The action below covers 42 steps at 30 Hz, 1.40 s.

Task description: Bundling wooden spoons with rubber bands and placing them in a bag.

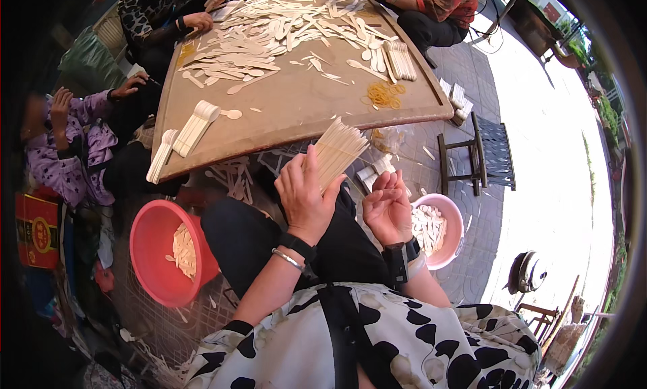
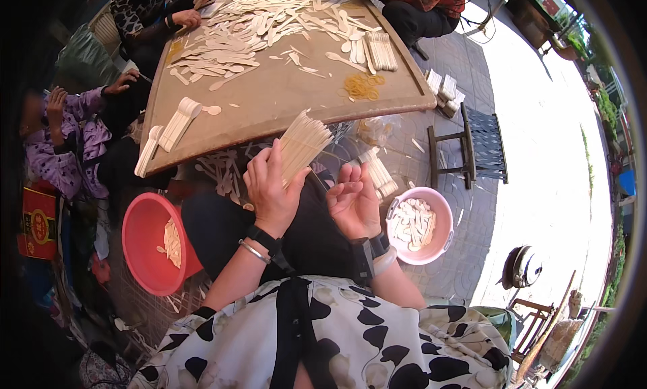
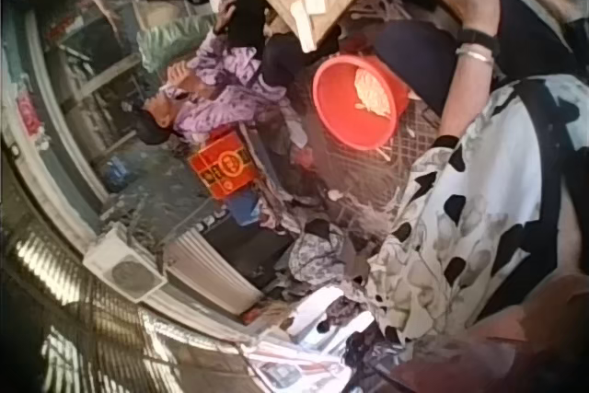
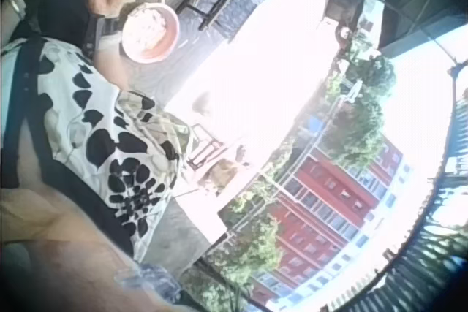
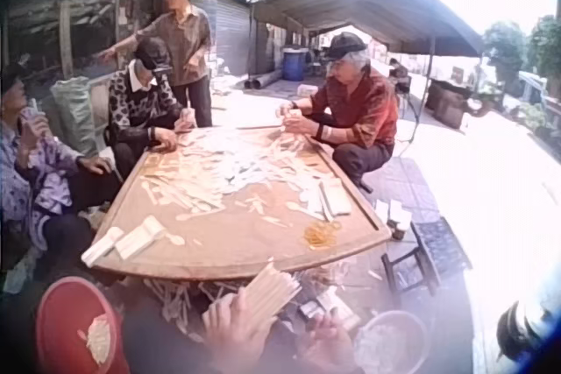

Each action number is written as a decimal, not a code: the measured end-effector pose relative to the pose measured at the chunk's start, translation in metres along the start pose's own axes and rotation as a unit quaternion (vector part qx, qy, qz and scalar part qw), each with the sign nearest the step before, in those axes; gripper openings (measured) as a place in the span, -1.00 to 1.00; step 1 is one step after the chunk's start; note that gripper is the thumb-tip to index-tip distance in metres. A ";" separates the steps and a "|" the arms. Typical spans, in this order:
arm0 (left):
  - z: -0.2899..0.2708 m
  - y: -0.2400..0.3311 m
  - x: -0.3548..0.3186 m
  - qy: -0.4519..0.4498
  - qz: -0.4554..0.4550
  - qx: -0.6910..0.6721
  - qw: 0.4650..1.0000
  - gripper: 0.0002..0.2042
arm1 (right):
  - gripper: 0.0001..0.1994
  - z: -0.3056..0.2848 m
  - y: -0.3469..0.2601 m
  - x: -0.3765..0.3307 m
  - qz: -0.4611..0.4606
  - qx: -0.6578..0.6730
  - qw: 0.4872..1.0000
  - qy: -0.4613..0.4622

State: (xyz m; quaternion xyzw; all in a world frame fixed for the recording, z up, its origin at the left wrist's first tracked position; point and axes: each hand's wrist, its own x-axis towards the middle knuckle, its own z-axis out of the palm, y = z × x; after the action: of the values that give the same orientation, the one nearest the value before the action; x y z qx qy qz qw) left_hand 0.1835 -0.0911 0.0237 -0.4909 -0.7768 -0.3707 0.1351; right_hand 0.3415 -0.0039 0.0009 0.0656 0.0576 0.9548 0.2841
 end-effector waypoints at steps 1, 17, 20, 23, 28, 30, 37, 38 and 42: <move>0.001 0.000 0.000 0.008 -0.001 -0.002 1.000 -0.28 | -0.68 0.001 0.003 0.000 -0.033 0.060 0.996 0.065; 0.001 -0.001 -0.004 0.006 -0.006 0.043 0.999 -0.31 | -0.55 0.016 0.002 0.054 -0.078 -0.368 0.901 0.218; 0.000 -0.003 -0.005 0.001 -0.001 0.042 0.999 -0.30 | -0.58 0.026 -0.002 0.065 -0.032 -0.455 0.868 0.198; 0.001 -0.005 -0.007 -0.010 0.007 0.054 0.998 -0.30 | -0.58 0.031 -0.017 0.076 0.010 -0.547 0.812 0.202; 0.002 -0.003 -0.006 -0.012 0.024 0.048 0.998 -0.31 | -0.63 0.046 -0.036 0.105 0.073 -0.666 0.713 0.209; 0.001 -0.002 -0.007 -0.014 0.026 0.050 0.998 -0.31 | -0.64 0.047 -0.045 0.119 0.099 -0.687 0.690 0.205; 0.002 -0.003 -0.008 -0.017 0.034 0.054 0.998 -0.33 | -0.69 0.043 -0.053 0.155 0.187 -0.729 0.628 0.196; 0.001 -0.003 -0.007 -0.017 0.034 0.054 0.998 -0.33 | -0.70 0.040 -0.055 0.159 0.195 -0.731 0.622 0.200; -0.002 -0.004 -0.007 -0.027 0.047 0.036 0.998 -0.33 | -0.69 0.039 -0.055 0.175 0.260 -0.755 0.584 0.144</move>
State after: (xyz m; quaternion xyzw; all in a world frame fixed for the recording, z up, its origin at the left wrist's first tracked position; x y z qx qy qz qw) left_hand 0.1826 -0.0982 0.0196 -0.5317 -0.7689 -0.3223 0.1492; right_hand 0.2317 0.1409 0.0476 -0.2989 -0.6633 0.6848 -0.0411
